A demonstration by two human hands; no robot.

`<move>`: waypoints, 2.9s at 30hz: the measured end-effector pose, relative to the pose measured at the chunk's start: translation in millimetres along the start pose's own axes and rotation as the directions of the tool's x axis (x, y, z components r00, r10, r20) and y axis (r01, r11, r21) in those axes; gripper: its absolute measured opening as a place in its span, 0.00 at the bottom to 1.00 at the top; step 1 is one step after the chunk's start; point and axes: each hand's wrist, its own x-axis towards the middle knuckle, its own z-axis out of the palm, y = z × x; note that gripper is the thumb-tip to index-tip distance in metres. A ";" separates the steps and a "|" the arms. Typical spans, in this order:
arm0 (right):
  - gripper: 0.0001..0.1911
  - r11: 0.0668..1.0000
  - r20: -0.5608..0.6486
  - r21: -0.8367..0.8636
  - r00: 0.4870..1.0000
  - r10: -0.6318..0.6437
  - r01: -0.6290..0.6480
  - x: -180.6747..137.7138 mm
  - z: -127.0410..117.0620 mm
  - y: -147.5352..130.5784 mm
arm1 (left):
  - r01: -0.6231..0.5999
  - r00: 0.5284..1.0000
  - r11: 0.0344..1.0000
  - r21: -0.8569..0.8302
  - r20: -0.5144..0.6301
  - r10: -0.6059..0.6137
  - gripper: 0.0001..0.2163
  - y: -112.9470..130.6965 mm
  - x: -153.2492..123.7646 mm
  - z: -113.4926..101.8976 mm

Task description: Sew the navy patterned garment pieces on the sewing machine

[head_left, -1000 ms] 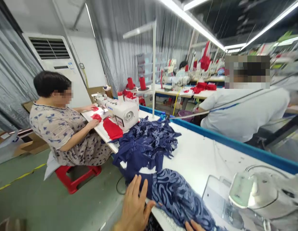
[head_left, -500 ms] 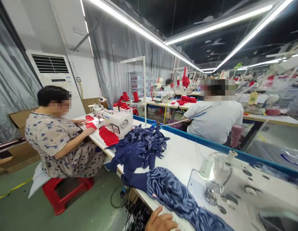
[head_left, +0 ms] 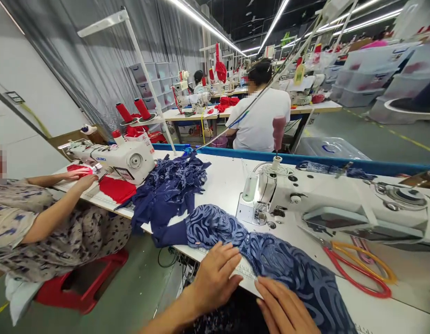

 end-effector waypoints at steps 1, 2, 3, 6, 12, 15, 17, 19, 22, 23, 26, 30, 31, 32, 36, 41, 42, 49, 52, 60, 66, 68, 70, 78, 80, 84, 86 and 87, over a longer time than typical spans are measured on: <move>0.17 1.000 0.012 -0.030 1.000 0.007 -0.007 3.0 2.6 4.4 | -0.012 0.998 1.000 0.022 0.059 0.011 0.20 -4.8 8.0 1.9; 0.18 0.998 0.027 -0.064 1.000 0.008 -0.006 4.0 4.8 10.0 | -0.013 0.994 0.998 0.054 0.107 0.007 0.22 -8.0 15.3 5.0; 0.19 0.995 0.046 -0.096 0.999 -0.002 0.007 2.9 6.2 16.7 | -0.001 0.990 0.996 0.093 0.141 -0.012 0.24 -9.2 21.3 9.1; 0.21 0.990 0.106 -0.125 0.993 -0.056 0.069 -9.8 -0.4 37.1 | 0.048 0.984 0.982 0.181 0.158 -0.078 0.25 -1.6 29.6 23.9; 0.15 0.971 0.140 0.100 0.969 0.204 -0.219 1.1 -25.9 53.8 | 0.044 0.990 0.978 0.205 0.119 -0.070 0.25 21.1 27.6 35.5; 0.13 0.904 0.199 0.175 0.913 0.355 -0.389 35.6 -8.7 63.4 | 0.044 0.991 0.978 0.202 0.114 -0.068 0.23 21.8 31.3 33.2; 0.12 0.864 0.284 0.193 0.870 0.404 -0.465 56.6 10.5 71.6 | 0.053 0.992 0.977 0.205 0.099 -0.075 0.22 21.1 33.9 32.4; 0.10 0.845 0.331 0.193 0.844 0.422 -0.499 70.8 28.3 79.2 | 0.062 0.994 0.976 0.210 0.079 -0.080 0.23 20.2 35.2 34.5; 0.06 0.829 0.360 0.185 0.822 0.442 -0.527 79.1 43.9 87.2 | -0.018 1.000 0.978 0.206 0.025 0.013 0.26 17.1 33.5 45.7; 0.05 0.824 0.367 0.181 0.815 0.449 -0.536 79.5 46.2 88.7 | -0.055 0.998 0.977 0.205 -0.022 0.061 0.27 15.5 32.0 51.1; 0.05 0.812 0.389 0.176 0.797 0.462 -0.557 78.1 48.2 90.2 | -0.113 0.978 0.972 0.204 -0.148 0.145 0.31 10.4 25.9 65.3; 0.07 0.795 0.420 0.180 0.776 0.470 -0.579 77.4 47.9 89.7 | -0.127 0.986 0.971 0.201 -0.084 0.146 0.26 8.6 20.8 66.5; 0.07 0.791 0.428 0.182 0.771 0.472 -0.585 77.7 47.8 90.2 | -0.122 0.987 0.972 0.201 -0.076 0.139 0.25 8.9 21.1 64.3; 0.08 0.787 0.436 0.185 0.766 0.472 -0.589 78.0 47.6 91.3 | -0.115 0.988 0.973 0.201 -0.075 0.132 0.25 9.3 22.2 61.7; 0.09 0.777 0.481 0.222 0.760 0.438 -0.589 78.5 44.6 100.2 | -0.128 0.991 0.972 0.197 -0.007 0.132 0.24 10.3 31.1 50.2; 0.11 0.773 0.487 0.236 0.760 0.431 -0.589 76.0 40.0 105.1 | -0.146 0.988 0.969 0.198 0.086 0.131 0.23 11.6 38.4 37.7; 0.10 0.775 0.480 0.224 0.759 0.440 -0.591 75.8 40.0 104.3 | -0.158 0.984 0.969 0.190 0.108 0.139 0.22 11.7 38.0 36.7; 0.07 0.793 0.445 0.197 0.774 0.452 -0.576 82.6 42.8 101.6 | -0.167 0.981 0.977 0.135 0.127 0.150 0.25 11.5 29.4 38.5; 0.06 0.802 0.416 0.234 0.802 0.429 -0.550 80.9 34.5 99.9 | -0.103 0.983 0.994 0.045 0.158 0.094 0.23 10.4 36.4 31.8; 0.12 0.954 0.208 0.187 0.958 0.196 -0.236 49.6 4.2 80.5 | -0.040 0.987 0.998 0.057 0.160 0.030 0.11 -4.7 68.1 25.5; 0.15 0.992 0.212 0.052 0.972 0.105 -0.118 41.7 14.2 74.9 | -0.103 0.991 0.981 0.167 0.106 0.086 0.10 -9.7 62.7 45.7; 0.16 0.994 0.183 -0.005 0.977 0.105 -0.106 39.5 15.5 74.5 | -0.109 0.991 0.976 0.189 0.097 0.092 0.10 -9.7 60.5 47.7; 0.16 0.996 0.157 -0.054 0.984 0.082 -0.075 37.5 14.5 75.2 | -0.112 0.990 0.972 0.208 0.105 0.091 0.10 -9.3 60.2 47.1; 0.16 0.993 0.156 -0.116 0.986 0.057 -0.039 40.4 9.7 75.7 | -0.099 0.992 0.972 0.211 0.097 0.080 0.12 -6.0 61.5 45.6; 0.17 0.992 0.160 -0.115 0.984 0.072 -0.053 39.5 10.1 74.5 | -0.090 0.992 0.972 0.215 0.105 0.069 0.13 -6.0 60.1 46.7; 0.17 0.996 0.193 -0.036 0.977 0.087 -0.081 34.6 7.2 77.1 | -0.065 0.990 0.977 0.205 0.133 0.038 0.15 -4.1 57.9 40.4; 0.16 0.992 0.220 0.035 0.969 0.112 -0.123 36.7 4.4 80.7 | -0.059 0.989 0.981 0.186 0.142 0.032 0.16 -0.2 56.1 33.1; 0.15 0.987 0.222 0.063 0.966 0.132 -0.149 40.0 3.5 82.4 | -0.061 0.990 0.983 0.172 0.135 0.038 0.16 2.7 54.5 29.5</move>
